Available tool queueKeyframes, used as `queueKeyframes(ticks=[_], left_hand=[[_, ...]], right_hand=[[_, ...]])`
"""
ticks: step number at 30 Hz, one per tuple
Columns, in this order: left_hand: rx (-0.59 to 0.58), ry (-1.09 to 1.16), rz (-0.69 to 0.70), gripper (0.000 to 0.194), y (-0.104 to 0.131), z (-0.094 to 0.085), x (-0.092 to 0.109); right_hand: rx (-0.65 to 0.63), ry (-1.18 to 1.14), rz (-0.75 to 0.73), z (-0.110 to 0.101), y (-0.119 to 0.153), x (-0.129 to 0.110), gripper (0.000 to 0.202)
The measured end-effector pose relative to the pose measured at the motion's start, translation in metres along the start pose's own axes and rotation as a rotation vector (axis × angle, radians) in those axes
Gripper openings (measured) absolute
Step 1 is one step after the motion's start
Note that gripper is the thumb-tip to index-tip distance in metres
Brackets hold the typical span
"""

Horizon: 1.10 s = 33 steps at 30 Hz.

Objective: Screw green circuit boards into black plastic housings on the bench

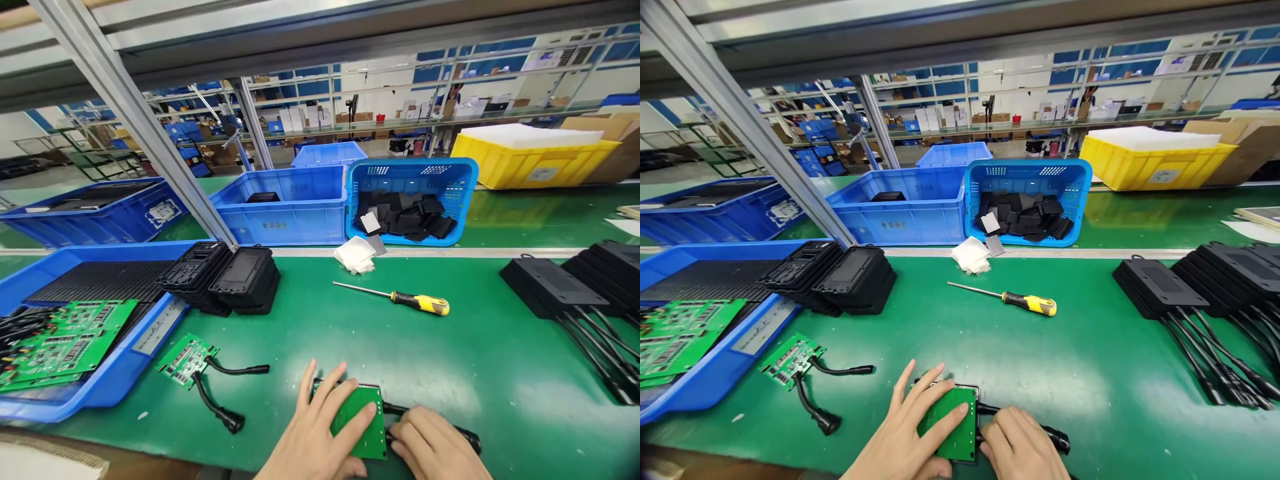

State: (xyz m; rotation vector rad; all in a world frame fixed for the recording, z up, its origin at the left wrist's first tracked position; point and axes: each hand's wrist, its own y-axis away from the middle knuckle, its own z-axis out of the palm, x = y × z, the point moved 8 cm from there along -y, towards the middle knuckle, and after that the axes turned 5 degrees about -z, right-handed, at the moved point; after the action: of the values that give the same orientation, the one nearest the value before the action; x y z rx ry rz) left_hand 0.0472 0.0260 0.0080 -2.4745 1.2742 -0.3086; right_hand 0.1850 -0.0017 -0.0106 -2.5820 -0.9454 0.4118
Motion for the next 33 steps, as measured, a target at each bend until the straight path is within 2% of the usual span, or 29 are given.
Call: queueKeyframes(ticks=[4, 8, 12, 17, 22, 26, 29, 33], left_hand=[[0.006, 0.060, -0.007, 0.080, 0.008, 0.011, -0.005], [0.013, 0.169, -0.019, 0.089, 0.012, 0.020, -0.009], [0.035, 0.246, -0.021, 0.091, 0.011, 0.018, -0.011], [0.003, 0.268, -0.026, 0.088, -0.001, 0.004, -0.009], [-0.006, 0.278, -0.046, 0.089, -0.010, -0.005, -0.009], [-0.034, 0.260, -0.022, 0.088, -0.009, -0.002, -0.008], [-0.066, 0.219, -0.015, 0.081, -0.006, 0.003, -0.008], [-0.087, 0.182, -0.037, 0.076, -0.003, 0.008, -0.009]], right_hand=[[0.144, 0.061, -0.045, -0.014, -0.009, -0.007, 0.022], [0.192, 0.060, -0.062, -0.024, -0.017, -0.008, 0.031], [0.221, 0.071, -0.078, -0.029, -0.020, -0.010, 0.034], [0.197, 0.141, -0.063, -0.023, -0.018, -0.012, 0.038], [0.083, 0.138, -0.014, -0.014, -0.019, -0.006, 0.046], [0.070, 0.027, -0.063, -0.024, -0.021, -0.001, 0.045], [0.052, -0.067, 0.006, -0.028, -0.022, 0.013, 0.035], [-0.005, -0.026, 0.066, -0.019, -0.024, 0.025, 0.026]])
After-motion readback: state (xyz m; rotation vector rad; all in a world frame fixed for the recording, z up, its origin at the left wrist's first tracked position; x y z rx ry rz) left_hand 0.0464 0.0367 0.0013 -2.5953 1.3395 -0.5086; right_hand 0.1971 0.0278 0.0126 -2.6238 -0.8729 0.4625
